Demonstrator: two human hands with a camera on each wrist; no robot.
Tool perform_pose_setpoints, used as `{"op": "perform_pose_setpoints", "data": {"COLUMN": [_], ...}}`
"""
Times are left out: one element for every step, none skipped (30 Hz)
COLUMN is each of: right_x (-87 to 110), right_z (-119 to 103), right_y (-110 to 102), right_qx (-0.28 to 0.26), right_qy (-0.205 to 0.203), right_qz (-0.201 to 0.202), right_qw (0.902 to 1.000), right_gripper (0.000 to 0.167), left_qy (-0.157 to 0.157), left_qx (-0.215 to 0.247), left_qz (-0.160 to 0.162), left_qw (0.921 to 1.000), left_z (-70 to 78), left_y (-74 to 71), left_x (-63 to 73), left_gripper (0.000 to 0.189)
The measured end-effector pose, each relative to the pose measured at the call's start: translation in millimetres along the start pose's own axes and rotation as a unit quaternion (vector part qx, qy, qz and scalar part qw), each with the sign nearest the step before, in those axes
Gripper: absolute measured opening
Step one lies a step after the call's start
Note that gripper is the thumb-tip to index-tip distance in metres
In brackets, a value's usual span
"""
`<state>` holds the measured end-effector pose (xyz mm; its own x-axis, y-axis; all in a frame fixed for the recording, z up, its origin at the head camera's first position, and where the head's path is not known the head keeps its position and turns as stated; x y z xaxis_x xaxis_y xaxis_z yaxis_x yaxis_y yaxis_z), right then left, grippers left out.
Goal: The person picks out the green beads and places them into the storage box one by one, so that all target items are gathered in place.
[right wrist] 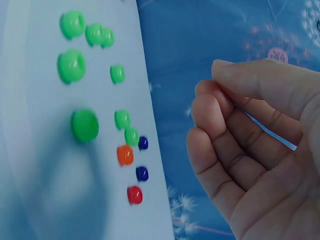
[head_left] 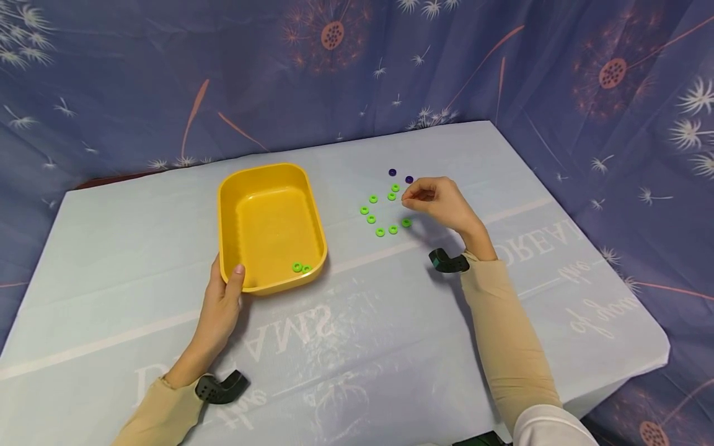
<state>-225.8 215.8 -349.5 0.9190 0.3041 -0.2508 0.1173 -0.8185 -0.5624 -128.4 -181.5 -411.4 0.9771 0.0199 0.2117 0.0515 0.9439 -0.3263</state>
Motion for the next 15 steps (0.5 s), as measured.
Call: {"op": "perform_pose_setpoints", "data": {"right_x": [0.9, 1.6, 2.3, 2.7, 3.1, 3.4, 3.5, 3.7, 3.9, 4.0, 4.3, 4.5, 4.7, 5.0, 5.2], "right_z": [2.3, 4.6, 6.9, 9.1, 10.8, 11.9, 13.3, 14.0, 14.6, 14.8, 15.0, 15.1, 15.5, 15.9, 16.6], "right_y": [-1.7, -3.2, -4.7, -6.0, -7.3, -8.3, -9.1, -10.0, -10.7, -11.3, -11.5, -11.6, -11.7, -11.6, -11.6], "right_qx": [0.0, 0.0, -0.001, 0.0, 0.0, 0.0, 0.002, 0.004, 0.007, 0.008, 0.008, 0.008, 0.008, 0.009, 0.009], "right_qy": [0.002, 0.003, 0.004, 0.005, 0.007, 0.009, 0.01, 0.011, 0.012, 0.013, 0.014, 0.015, 0.017, 0.019, 0.021], "right_qz": [0.004, 0.009, 0.014, 0.018, 0.021, 0.024, 0.026, 0.028, 0.03, 0.031, 0.032, 0.032, 0.032, 0.032, 0.033], "right_qw": [1.0, 1.0, 0.9999, 0.9998, 0.9997, 0.9997, 0.9996, 0.9995, 0.9995, 0.9994, 0.9994, 0.9993, 0.9993, 0.9993, 0.9992], "right_gripper": [0.009, 0.009, 0.009, 0.009, 0.009, 0.009, 0.01, 0.01, 0.011, 0.011, 0.012, 0.012, 0.013, 0.013, 0.013], "left_qy": [0.0, 0.0, 0.0, 0.0, -0.001, -0.002, -0.004, -0.005, -0.006, -0.007, -0.009, -0.009, -0.01, -0.011, -0.011], "left_qx": [0.0, 0.0, 0.0, 0.0, 0.0, 0.0, 0.0, 0.0, 0.0, -0.001, -0.001, 0.0, 0.0, 0.001, 0.001], "left_qz": [0.0, 0.0, -0.001, -0.001, -0.001, -0.001, -0.001, -0.001, -0.001, 0.0, 0.0, 0.0, 0.0, 0.0, -0.001], "left_qw": [1.0, 1.0, 1.0, 1.0, 1.0, 1.0, 1.0, 1.0, 1.0, 1.0, 1.0, 1.0, 0.9999, 0.9999, 0.9999], "left_z": [-0.1, -0.1, -0.2, -0.4, -0.5, -0.6, -0.6, -0.7, -0.8, -0.9, -0.9, -1.0, -1.1, -1.1, -1.2], "left_y": [0.1, 0.2, 0.2, 0.2, 0.2, 0.1, 0.1, 0.1, 0.0, 0.0, 0.0, 0.1, 0.1, 0.2, 0.4], "left_x": [0.0, 0.0, -0.1, -0.1, -0.2, -0.2, -0.3, -0.3, -0.4, -0.4, -0.5, -0.6, -0.7, -0.7, -0.7], "left_gripper": [0.062, 0.062, 0.062, 0.062, 0.062, 0.062, 0.062, 0.062, 0.062, 0.062, 0.062, 0.062, 0.062, 0.062, 0.063]}}
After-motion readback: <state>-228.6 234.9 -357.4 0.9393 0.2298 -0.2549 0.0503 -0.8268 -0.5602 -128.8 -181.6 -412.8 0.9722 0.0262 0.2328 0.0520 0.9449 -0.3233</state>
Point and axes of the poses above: each hand's wrist, its own x-axis away from the middle knuckle, its own y-axis out of the palm, z = x × y, the point moved 4 cm from there along -x, towards the middle knuckle, and after that the axes turned 13 degrees about -y, right-handed, at the moved point
